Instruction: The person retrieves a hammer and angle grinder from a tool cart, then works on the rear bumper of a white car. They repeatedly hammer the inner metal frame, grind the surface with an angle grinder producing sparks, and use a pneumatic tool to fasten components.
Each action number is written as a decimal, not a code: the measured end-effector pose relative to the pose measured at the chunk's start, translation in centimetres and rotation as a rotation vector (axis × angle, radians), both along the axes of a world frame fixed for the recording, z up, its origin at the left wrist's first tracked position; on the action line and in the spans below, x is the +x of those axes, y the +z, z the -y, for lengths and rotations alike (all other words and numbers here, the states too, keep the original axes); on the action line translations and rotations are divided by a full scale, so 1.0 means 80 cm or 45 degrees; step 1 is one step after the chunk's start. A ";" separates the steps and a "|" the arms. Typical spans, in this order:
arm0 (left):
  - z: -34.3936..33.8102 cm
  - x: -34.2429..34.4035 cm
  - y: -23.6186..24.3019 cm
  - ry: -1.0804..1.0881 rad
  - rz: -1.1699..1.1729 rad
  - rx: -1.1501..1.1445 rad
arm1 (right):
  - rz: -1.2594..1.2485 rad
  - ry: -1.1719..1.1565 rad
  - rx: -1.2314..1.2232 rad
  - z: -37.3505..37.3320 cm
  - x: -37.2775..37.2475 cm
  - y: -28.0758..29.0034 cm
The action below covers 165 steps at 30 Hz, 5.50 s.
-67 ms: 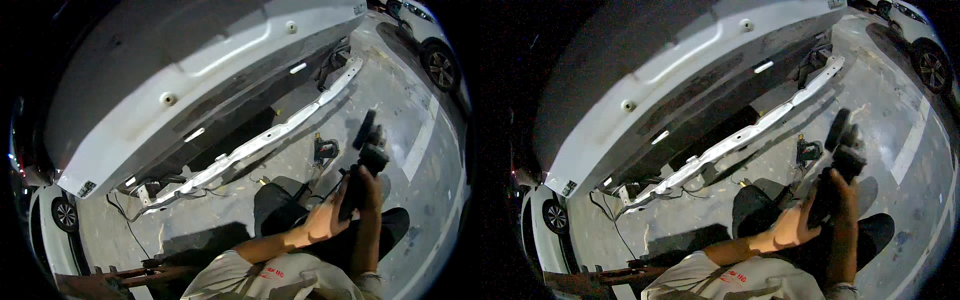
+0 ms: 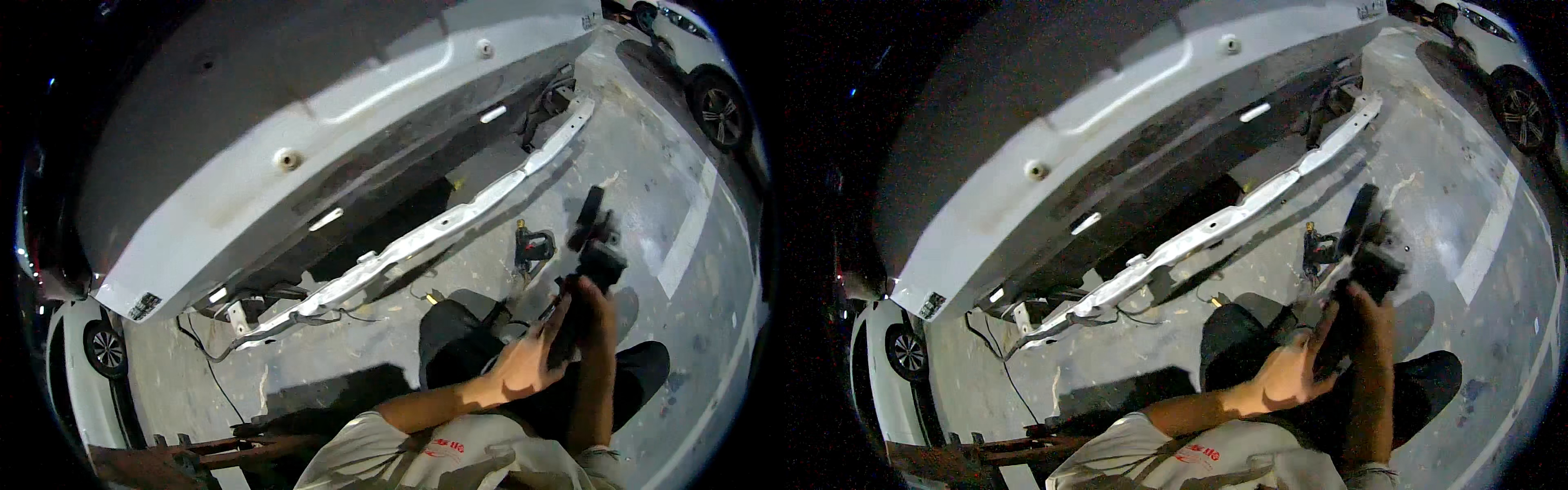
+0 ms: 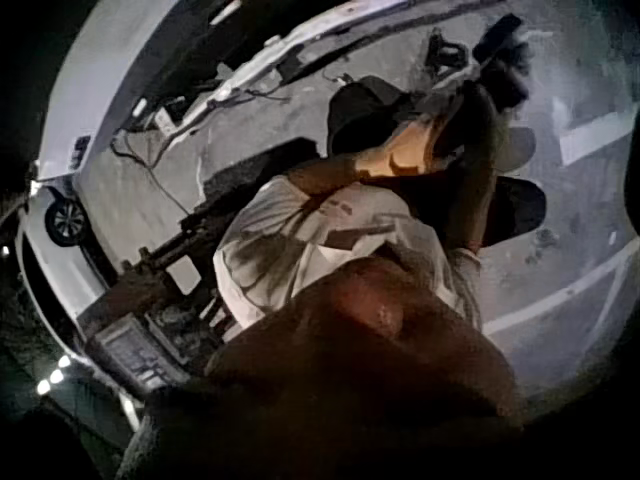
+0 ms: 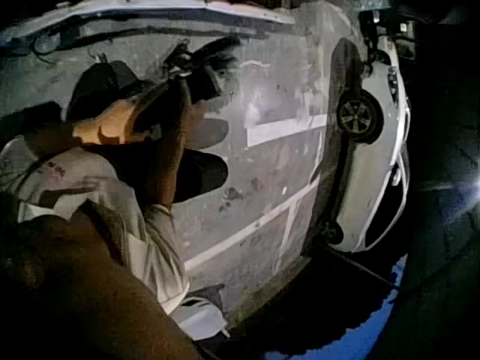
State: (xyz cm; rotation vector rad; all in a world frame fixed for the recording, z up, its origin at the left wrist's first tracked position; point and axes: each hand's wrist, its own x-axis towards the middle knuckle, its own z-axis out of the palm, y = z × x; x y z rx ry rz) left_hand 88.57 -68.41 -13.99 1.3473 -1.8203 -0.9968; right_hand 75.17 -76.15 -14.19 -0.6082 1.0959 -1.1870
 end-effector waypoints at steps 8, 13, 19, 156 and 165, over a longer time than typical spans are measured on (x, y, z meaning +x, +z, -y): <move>-0.078 0.124 0.013 -0.496 -0.102 0.095 | 0.726 0.538 -0.093 -0.039 0.100 0.007; -0.110 0.174 -0.016 -0.326 0.001 -0.141 | 0.318 0.620 -0.191 -0.062 0.161 0.040; -0.099 0.201 -0.071 0.752 -0.120 -0.282 | -0.320 0.416 -1.033 -0.095 0.274 0.015; 0.155 0.112 -0.035 0.748 0.355 -0.519 | 0.094 0.138 -0.922 0.182 0.140 0.037; 0.183 0.098 -0.036 0.782 0.391 -0.512 | 0.054 0.190 -0.956 0.212 0.124 0.044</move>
